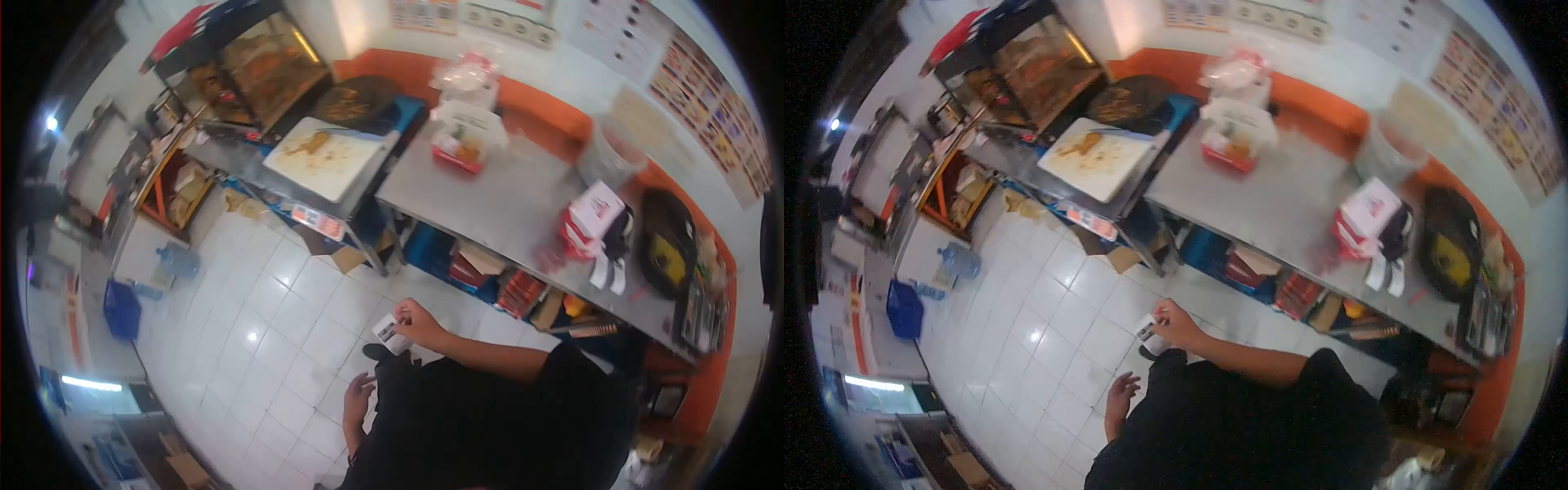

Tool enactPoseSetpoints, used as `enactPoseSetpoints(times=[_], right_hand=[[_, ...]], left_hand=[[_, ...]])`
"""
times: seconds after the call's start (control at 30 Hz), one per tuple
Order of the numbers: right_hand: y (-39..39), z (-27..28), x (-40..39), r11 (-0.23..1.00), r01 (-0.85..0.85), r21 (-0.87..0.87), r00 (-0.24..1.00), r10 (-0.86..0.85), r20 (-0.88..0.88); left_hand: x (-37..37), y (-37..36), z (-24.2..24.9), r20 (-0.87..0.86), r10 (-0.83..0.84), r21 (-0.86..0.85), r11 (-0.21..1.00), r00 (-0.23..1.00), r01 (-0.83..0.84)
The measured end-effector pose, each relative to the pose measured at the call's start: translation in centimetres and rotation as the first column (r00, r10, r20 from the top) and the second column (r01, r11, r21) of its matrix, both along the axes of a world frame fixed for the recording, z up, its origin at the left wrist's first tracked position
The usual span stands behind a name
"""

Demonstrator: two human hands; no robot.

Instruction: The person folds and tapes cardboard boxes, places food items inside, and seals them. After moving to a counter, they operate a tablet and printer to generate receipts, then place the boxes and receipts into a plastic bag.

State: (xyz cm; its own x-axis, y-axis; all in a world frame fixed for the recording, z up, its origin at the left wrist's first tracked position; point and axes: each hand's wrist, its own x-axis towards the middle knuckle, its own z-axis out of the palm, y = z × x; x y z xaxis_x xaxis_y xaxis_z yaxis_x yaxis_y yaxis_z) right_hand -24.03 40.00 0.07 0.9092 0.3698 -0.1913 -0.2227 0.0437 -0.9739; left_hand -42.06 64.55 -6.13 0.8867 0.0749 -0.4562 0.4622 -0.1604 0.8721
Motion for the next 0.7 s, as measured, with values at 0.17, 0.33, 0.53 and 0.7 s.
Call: enactPoseSetpoints(times=[0.17,0.33,0.53,0.7], right_hand=[[4.9,1.8,3.6,0.993,-0.087,-0.077,0.995,0.082,-0.065],[11.0,3.4,7.8,0.988,-0.106,-0.114,0.985,0.120,0.122],[17.1,3.8,12.7,0.997,-0.078,0.008,0.997,0.078,-0.007],[16.8,-0.2,17.6,0.961,-0.267,-0.072,0.961,0.260,-0.096]], left_hand=[[10.0,1.4,7.2,0.061,0.031,-0.208,0.978,0.998,-0.018],[17.6,4.3,9.2,0.153,0.214,-0.340,0.928,0.965,-0.152],[24.3,9.8,9.4,0.235,0.299,-0.266,0.935,0.925,-0.234],[30.6,11.8,10.9,0.296,0.339,-0.366,0.904,0.893,-0.222]])
